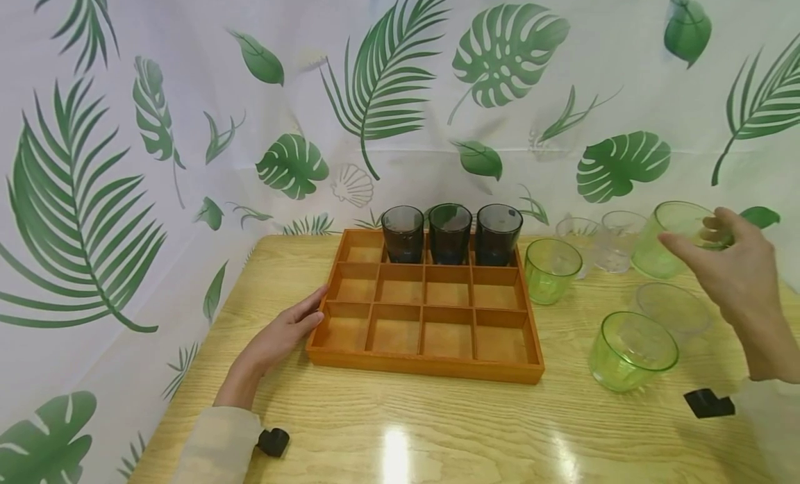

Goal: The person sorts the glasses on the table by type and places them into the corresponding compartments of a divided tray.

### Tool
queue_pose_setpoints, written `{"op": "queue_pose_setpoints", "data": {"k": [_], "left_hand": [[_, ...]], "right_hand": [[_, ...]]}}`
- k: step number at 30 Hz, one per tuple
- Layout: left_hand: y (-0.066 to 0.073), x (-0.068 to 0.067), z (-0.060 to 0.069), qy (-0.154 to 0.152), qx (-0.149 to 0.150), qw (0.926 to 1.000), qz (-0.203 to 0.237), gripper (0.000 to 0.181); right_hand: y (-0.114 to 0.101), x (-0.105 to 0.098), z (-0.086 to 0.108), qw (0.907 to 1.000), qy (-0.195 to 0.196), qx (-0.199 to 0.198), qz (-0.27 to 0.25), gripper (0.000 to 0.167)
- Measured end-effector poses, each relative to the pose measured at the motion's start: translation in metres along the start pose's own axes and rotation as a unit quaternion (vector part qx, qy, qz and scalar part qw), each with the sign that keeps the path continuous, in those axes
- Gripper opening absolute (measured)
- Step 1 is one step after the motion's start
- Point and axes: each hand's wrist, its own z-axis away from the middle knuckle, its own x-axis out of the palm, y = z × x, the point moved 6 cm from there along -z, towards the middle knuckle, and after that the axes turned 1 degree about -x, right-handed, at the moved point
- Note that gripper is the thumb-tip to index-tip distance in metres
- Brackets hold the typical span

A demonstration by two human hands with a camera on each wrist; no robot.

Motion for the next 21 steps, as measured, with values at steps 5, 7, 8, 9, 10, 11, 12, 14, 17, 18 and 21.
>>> {"op": "queue_pose_setpoints", "data": {"k": [5,7,8,9,10,11,12,14,17,18,21], "left_hand": [[0.001,0.001,0.001,-0.002,0.001,1.0000,0.002,0.061],[0.001,0.001,0.001,-0.001,0.001,1.0000,0.002,0.061],[0.001,0.001,0.001,-0.001,0.001,1.0000,0.001,0.061],[0.002,0.001,0.001,-0.001,0.001,1.0000,0.001,0.061],[0.002,0.001,0.001,-0.001,0.002,1.0000,0.000,0.061],[0.002,0.001,0.001,-0.001,0.001,1.0000,-0.001,0.061],[0.002,0.001,0.001,-0.001,0.002,1.0000,-0.001,0.060],[0.002,0.001,0.001,-0.002,0.001,1.0000,-0.003,0.061],[0.002,0.001,0.000,0.000,0.001,1.0000,-0.005,0.061],[0.002,0.000,0.000,0.000,0.001,1.0000,-0.006,0.061],[0.002,0.000,0.001,0.001,0.001,1.0000,-0.006,0.061]], "right_hand": [[-0.006,0.004,0.003,0.9998,-0.009,-0.015,-0.006,0.091],[-0.009,0.006,0.004,0.9997,-0.014,-0.020,-0.009,0.092],[-0.010,0.007,0.004,0.9996,-0.016,-0.023,-0.010,0.093],[-0.012,0.008,0.005,0.9995,-0.017,-0.025,-0.011,0.093],[-0.014,0.010,0.006,0.9994,-0.018,-0.027,-0.013,0.093],[-0.015,0.011,0.007,0.9993,-0.019,-0.030,-0.014,0.093],[-0.017,0.012,0.008,0.9992,-0.020,-0.031,-0.016,0.093],[-0.022,0.015,0.010,0.9990,-0.024,-0.035,-0.016,0.093],[-0.029,0.020,0.014,0.9986,-0.035,-0.038,-0.013,0.093],[-0.031,0.022,0.015,0.9983,-0.041,-0.039,-0.015,0.093],[-0.038,0.026,0.019,0.9975,-0.056,-0.041,-0.017,0.093]]}}
